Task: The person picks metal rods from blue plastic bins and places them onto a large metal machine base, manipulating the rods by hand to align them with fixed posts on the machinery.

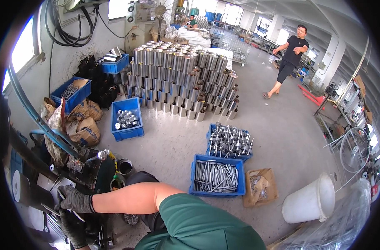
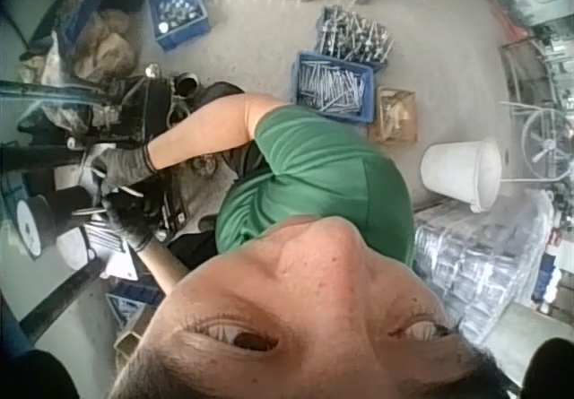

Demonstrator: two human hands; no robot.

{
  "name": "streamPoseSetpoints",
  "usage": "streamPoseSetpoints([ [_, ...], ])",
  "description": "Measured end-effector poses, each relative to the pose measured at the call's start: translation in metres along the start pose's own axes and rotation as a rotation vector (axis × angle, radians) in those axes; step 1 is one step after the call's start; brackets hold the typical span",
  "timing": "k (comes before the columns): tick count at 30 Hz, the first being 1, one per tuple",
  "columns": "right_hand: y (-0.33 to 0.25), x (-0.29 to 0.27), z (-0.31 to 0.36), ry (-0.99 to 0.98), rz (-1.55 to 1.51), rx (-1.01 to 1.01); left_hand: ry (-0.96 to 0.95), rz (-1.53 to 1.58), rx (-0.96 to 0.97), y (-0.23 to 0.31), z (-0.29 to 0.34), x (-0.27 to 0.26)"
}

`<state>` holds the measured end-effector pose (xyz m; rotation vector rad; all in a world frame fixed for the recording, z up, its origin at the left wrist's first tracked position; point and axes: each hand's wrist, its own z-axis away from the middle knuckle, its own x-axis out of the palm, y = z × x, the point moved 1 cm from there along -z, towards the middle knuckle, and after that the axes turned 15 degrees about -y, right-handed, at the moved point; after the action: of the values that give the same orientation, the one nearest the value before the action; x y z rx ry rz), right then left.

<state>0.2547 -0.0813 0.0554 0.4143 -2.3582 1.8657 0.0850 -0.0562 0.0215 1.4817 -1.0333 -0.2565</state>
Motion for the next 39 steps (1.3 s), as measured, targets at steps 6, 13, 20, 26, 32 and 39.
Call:
streamPoseSetpoints([
  [6,0.018,-0.014,-0.01,0.067,0.079,0.018,0.062,-0.03,-0.099,-0.025,-0.015,-0.021],
  [13,0.023,-0.011,-0.023,0.073,0.411,-0.01,0.134,-0.085,-0.08,-0.031,-0.013,-0.06],
  [20,0.071,-0.016,-0.053,-0.007,-0.444,0.089,0.315,-0.074,0.005,0.009,-0.002,-0.04],
  [26,0.013,-0.057,-0.04,0.137,-0.953,0.36,0.394,0.139,-0.019,0.018,0.011,-0.048],
  [32,0.008,-0.029,-0.01,-0.239,-0.779,0.674,0.442,0.222,-0.142,0.023,0.011,-0.039],
  [39,-0.015,-0.02,-0.014,-0.414,1.04,-0.122,0.417,0.319,-0.07,0.016,-0.001,-0.042],
])
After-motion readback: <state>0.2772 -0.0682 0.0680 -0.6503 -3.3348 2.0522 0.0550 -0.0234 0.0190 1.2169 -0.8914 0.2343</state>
